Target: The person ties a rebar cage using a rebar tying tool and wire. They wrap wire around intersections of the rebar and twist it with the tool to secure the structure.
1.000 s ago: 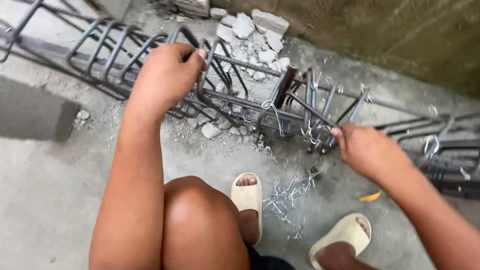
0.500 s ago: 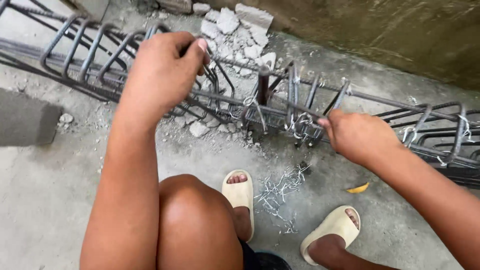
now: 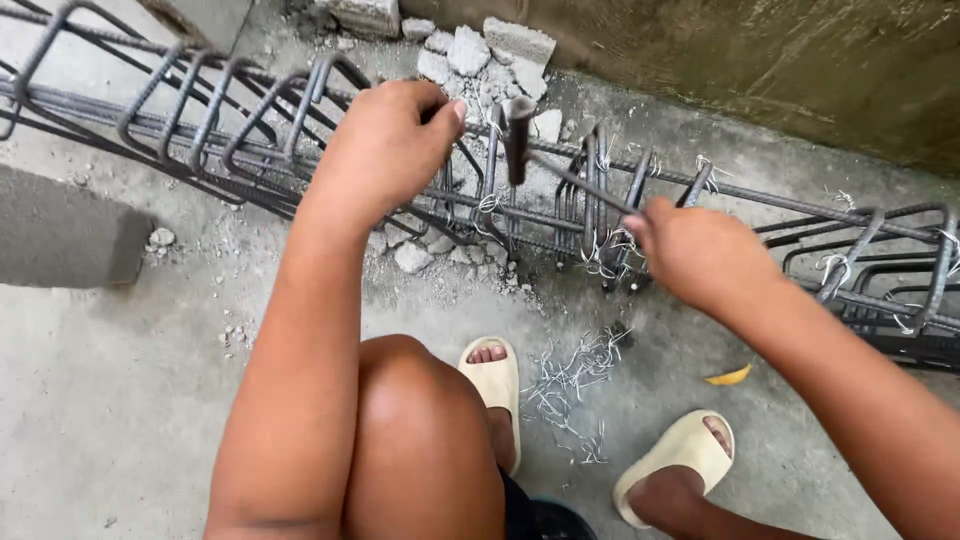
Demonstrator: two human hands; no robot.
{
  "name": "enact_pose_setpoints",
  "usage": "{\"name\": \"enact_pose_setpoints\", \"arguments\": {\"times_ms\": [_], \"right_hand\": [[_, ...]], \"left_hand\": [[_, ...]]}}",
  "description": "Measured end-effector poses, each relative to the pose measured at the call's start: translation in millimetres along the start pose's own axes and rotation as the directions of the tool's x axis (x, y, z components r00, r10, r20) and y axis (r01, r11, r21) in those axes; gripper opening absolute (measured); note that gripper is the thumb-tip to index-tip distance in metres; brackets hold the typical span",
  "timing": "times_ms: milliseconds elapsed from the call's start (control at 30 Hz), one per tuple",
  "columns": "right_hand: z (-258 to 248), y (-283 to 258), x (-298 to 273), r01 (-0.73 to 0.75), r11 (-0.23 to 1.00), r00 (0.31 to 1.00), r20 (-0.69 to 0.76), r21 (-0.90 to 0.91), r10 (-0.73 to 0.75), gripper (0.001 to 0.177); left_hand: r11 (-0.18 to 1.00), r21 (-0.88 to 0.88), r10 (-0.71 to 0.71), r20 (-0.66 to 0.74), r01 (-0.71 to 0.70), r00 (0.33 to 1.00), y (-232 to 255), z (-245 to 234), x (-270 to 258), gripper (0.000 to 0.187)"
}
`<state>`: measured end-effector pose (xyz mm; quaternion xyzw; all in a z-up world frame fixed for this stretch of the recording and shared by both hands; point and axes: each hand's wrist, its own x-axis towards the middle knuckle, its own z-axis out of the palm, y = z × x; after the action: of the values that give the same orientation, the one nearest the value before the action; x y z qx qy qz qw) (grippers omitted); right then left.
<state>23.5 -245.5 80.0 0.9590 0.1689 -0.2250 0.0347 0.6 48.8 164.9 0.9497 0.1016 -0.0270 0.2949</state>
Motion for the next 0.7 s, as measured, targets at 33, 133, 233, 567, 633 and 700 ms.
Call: {"name": "enact_pose_setpoints", "arguments": {"times_ms": [33,133,233,567,633,700], "right_hand": [[-1,7,-6,-0.005,1.0,1.0,-0.015,0.0,0.005,0.049],[1,24,-23,0.02,0.984,0.981,-0.192,0.177,0.015,0.039],[44,27,-24,-0.062,0.885,0.992,-0.071,0.462,0.106,0.042],[136,-14,-53,0.053,0.449,0.969,-0.154,0.892,0.193,0.035],[149,-9,-57,0.031,0.43,0.969,-0.133,0.902,0.207,0.034],[159,-4,-56,0.036,0.411,0.965,-0.138,0.911,0.221,0.034]], "left_hand": [[1.0,0.001,0.012,-0.01,-0.012,1.0,-9,6,7,0.032],[0.992,0.11,-0.079,0.125,0.065,0.989,-31,27,27,0.036],[0.971,0.233,-0.111,0.278,0.045,0.954,-51,69,42,0.04],[0.976,0.196,0.047,0.23,-0.093,0.972,-98,176,91,0.045],[0.978,0.185,0.046,0.262,-0.097,0.964,-94,175,89,0.045],[0.978,0.189,0.028,0.292,-0.087,0.956,-82,159,88,0.047]]}}
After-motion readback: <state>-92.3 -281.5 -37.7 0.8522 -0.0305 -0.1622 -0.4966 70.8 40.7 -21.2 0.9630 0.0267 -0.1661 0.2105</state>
